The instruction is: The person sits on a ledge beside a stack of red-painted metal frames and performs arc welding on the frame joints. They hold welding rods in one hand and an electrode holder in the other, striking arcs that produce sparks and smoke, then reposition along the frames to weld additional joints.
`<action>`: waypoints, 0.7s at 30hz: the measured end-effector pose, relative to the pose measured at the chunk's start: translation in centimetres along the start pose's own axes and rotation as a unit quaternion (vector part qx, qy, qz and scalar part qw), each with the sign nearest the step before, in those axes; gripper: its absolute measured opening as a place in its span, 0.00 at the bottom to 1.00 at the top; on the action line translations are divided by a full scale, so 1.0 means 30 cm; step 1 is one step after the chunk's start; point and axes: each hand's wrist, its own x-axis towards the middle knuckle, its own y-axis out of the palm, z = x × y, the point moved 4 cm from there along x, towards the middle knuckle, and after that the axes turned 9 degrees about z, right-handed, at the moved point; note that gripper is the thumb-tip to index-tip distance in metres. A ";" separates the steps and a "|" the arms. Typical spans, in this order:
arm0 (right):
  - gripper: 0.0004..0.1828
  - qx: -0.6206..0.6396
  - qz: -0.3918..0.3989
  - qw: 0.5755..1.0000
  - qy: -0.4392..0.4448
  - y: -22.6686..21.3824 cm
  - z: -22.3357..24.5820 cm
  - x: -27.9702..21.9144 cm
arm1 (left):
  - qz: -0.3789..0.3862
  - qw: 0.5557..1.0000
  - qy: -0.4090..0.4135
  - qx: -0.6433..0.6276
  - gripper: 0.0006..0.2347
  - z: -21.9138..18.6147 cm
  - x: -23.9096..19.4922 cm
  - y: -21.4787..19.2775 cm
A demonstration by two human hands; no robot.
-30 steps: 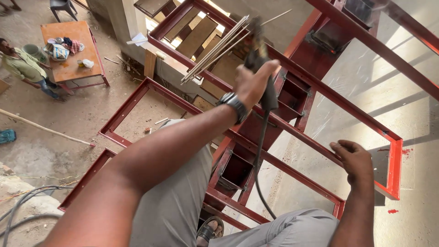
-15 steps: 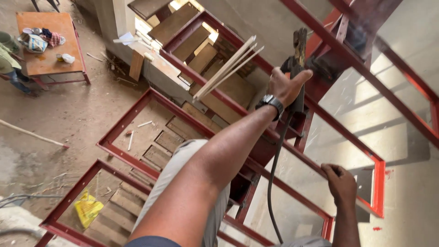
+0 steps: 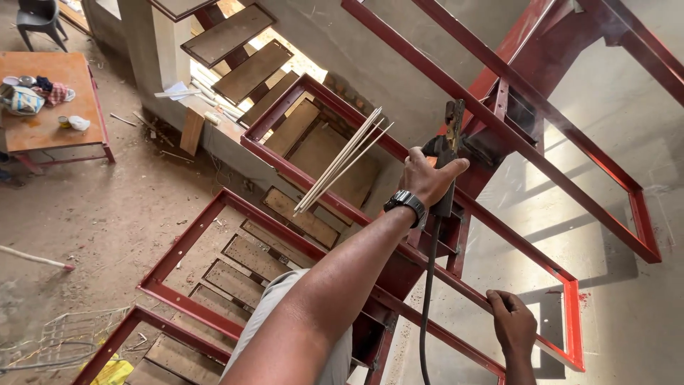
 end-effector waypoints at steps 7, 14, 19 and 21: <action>0.23 -0.018 0.000 1.000 0.018 0.008 -0.005 0.018 | 0.009 1.000 0.003 0.010 0.45 0.004 0.020 -0.018; 0.24 -0.016 -0.007 0.999 0.030 0.000 0.032 0.005 | 0.035 0.999 0.004 0.020 0.43 0.000 0.020 -0.047; 0.25 -0.003 -0.012 1.000 0.021 0.002 0.021 0.011 | 0.040 0.999 -0.001 0.018 0.40 -0.019 0.003 -0.065; 0.25 -0.004 -0.011 1.000 0.023 0.001 0.021 0.013 | 0.026 0.999 0.017 0.018 0.39 -0.020 0.014 -0.059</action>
